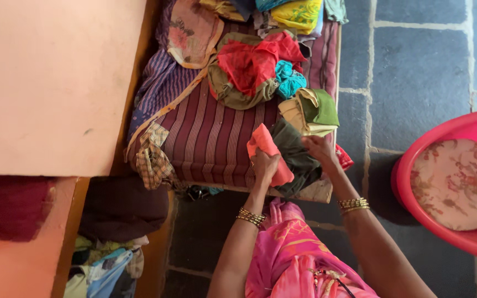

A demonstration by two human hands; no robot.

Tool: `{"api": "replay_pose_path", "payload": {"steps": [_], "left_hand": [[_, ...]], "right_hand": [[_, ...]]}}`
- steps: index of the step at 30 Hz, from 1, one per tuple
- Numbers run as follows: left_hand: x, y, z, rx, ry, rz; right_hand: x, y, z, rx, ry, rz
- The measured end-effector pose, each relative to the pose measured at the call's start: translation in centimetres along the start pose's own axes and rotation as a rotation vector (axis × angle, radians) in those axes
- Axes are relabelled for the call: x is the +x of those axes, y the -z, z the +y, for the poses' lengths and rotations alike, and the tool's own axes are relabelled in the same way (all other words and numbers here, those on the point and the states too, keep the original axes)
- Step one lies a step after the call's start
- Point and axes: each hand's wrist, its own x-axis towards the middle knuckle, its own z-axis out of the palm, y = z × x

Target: The person folds various colorful garments by hand on a bed and places them on a nearby shelf. The person handles shirts and other clothing items one at a time, folding them neatly and stacking them.

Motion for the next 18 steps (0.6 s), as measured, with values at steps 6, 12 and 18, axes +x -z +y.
{"api": "replay_pose_path", "payload": {"steps": [6,12,18], "left_hand": [[-0.3,0.8,-1.5,-0.13,-0.071,0.003],[-0.3,0.8,-1.5,-0.123,-0.026,0.026],[-1.2,2.6,-0.4,-0.112,0.032,0.044]], "right_hand": [[2.9,1.5,4.7,-0.176,-0.202,0.059],[3.3,1.0,3.1,-0.148,-0.238,-0.073],[2.8,0.7,-0.6,0.018,-0.461,-0.291]]}}
